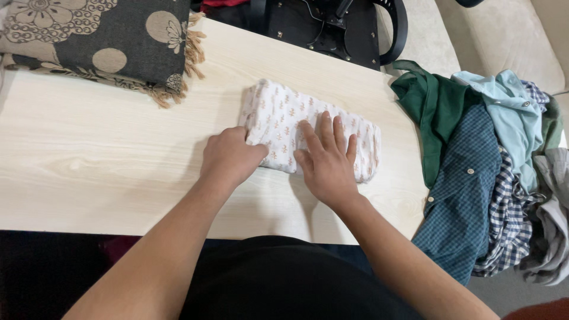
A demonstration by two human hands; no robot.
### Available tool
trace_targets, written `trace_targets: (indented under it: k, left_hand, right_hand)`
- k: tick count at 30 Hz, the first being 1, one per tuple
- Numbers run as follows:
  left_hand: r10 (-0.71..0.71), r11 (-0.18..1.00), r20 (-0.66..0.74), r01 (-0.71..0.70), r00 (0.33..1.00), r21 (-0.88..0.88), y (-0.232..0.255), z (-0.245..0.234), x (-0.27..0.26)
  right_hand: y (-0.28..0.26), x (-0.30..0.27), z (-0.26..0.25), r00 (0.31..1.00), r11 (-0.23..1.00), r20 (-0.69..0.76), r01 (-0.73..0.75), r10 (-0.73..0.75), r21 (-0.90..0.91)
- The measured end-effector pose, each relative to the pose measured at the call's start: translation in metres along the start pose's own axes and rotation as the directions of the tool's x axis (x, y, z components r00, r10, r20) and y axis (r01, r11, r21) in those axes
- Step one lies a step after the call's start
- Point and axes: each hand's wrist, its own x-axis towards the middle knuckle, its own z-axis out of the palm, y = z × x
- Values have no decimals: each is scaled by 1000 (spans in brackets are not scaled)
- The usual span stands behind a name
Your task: The person folds a white patterned short on a table, smoothing it into a compact rectangle. They then pick up a light blue polo shirt, button the collar, and begin folding it.
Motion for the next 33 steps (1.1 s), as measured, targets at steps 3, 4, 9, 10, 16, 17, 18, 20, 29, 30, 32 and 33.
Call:
trace_targets:
  k: [3,4,9,10,16,17,18,20,29,30,32,33]
  left_hand:
    - [-56,998,-21,56,998,-1,-10,-13,-17]
    - [-40,997,-69,44,997,63,-10,-11,-21]
    - [510,812,-393,-278,765,513,-5,13,-23]
    - [549,774,-285,-349,786,528,-1,20,-17]
    - [679,606,-77,-498,730,620,17,39,34]
    - [644,636,-88,-468,760,613,13,35,42]
    - [608,664,-98,-437,788,606,10,31,48]
    - [544,699,-76,-401,836,592,-2,26,48]
    - [436,755,-23,-352,900,554,5,18,44]
    - [422,766,-18,-345,907,543,7,16,44]
    - [419,765,-15,-344,908,545,11,10,46]
    - [422,767,-15,-348,906,540,16,8,48]
  right_hand:
    - [-4,-10,2,997,996,64,45,-50,79]
    - [-3,-12,2,996,997,71,42,-47,62]
    - [-2,-10,6,996,998,72,41,-44,44]
    - [0,-9,5,996,997,67,55,-59,63]
    - [16,3,2,986,976,53,151,-161,156]
    - [21,4,2,984,976,58,156,-166,152]
    - [26,5,3,983,976,62,161,-171,147]
    - [37,7,5,990,985,62,121,-130,122]
    - [83,19,4,973,977,185,-163,136,140]
    - [85,23,3,962,969,212,-204,172,140]
    - [82,31,1,961,967,208,-215,183,139]
    - [81,32,-1,960,967,203,-220,192,130]
